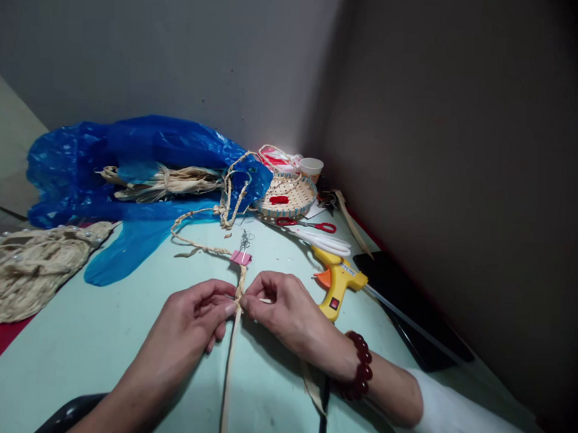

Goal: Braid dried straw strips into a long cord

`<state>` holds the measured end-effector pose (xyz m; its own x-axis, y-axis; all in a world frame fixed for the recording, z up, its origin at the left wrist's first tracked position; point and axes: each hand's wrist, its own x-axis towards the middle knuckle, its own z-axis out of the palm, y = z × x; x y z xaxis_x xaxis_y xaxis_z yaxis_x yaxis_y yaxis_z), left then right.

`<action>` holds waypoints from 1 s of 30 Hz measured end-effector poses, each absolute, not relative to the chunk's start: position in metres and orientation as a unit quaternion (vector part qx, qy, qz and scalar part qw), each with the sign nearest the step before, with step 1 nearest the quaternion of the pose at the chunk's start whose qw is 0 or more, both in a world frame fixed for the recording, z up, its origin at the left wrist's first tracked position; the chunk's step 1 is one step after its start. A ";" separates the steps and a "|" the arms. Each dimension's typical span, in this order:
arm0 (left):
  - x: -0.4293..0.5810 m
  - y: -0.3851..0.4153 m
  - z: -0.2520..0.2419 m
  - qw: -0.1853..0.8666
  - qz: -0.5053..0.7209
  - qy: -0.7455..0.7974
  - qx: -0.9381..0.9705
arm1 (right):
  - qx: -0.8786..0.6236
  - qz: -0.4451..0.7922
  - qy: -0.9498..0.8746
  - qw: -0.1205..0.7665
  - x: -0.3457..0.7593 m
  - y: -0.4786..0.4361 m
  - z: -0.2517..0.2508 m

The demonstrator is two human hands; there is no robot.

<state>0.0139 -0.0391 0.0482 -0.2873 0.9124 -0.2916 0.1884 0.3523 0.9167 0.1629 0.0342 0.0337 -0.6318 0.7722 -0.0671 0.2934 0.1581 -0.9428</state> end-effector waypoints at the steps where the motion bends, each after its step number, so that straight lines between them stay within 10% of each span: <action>1: 0.013 -0.039 0.048 0.447 0.406 0.691 0.397 | -0.367 0.524 -0.736 0.222 0.164 0.034 0.035; 17: 0.017 -0.044 0.050 0.543 0.451 0.634 0.316 | -0.341 0.388 -0.813 0.268 0.167 0.022 0.045; 30: 0.029 -0.067 0.033 -0.001 0.161 0.677 0.718 | -0.344 0.498 -0.745 0.282 0.162 0.026 0.037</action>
<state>0.0289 -0.0668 0.0330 0.0316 0.9721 0.2324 0.9728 -0.0834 0.2162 0.1619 0.0260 0.0367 -0.6045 0.7929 0.0771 0.2323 0.2680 -0.9350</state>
